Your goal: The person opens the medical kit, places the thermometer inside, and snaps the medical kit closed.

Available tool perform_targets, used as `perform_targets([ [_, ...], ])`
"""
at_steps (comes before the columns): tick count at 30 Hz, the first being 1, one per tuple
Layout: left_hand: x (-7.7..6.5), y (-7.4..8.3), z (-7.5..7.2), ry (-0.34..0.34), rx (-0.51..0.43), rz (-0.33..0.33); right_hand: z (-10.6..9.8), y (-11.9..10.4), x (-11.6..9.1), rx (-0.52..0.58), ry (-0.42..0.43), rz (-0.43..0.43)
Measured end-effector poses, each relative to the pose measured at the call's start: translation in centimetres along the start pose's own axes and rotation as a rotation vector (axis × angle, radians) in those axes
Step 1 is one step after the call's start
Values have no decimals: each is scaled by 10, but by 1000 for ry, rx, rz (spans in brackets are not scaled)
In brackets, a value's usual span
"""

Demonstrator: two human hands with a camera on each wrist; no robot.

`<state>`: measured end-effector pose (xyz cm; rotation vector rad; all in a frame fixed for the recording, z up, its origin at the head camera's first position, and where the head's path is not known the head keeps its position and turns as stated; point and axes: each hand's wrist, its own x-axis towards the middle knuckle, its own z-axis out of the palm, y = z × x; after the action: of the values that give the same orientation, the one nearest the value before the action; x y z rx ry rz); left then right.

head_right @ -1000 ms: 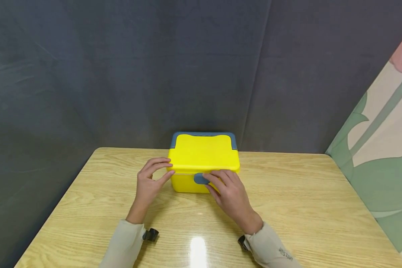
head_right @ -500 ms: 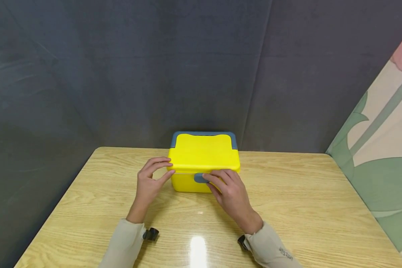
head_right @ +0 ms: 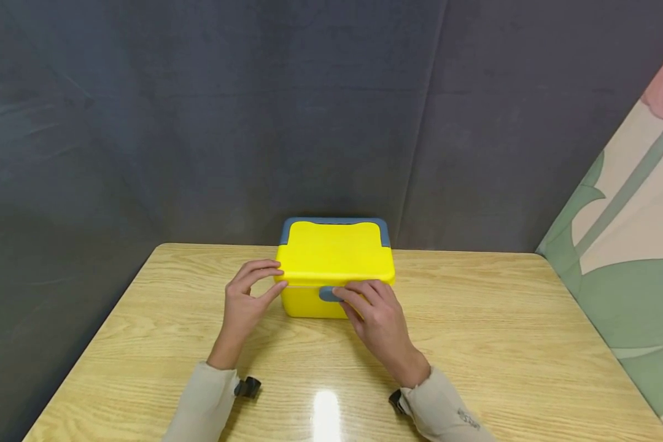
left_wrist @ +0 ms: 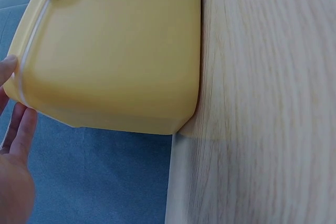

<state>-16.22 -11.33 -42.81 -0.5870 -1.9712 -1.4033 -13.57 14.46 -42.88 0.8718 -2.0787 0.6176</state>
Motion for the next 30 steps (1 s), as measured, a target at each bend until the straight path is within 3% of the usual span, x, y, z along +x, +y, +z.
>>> perform_targets([
  [10,1,1,-2,-6,-30,32,-2,-1,0,-2,-9,13],
  [20,0,-1,-2,-19,-30,9,-6,-5,-1,-37,-58,45],
  [30,1,0,1,-18,-40,33,-11,-6,1,-37,-81,65],
])
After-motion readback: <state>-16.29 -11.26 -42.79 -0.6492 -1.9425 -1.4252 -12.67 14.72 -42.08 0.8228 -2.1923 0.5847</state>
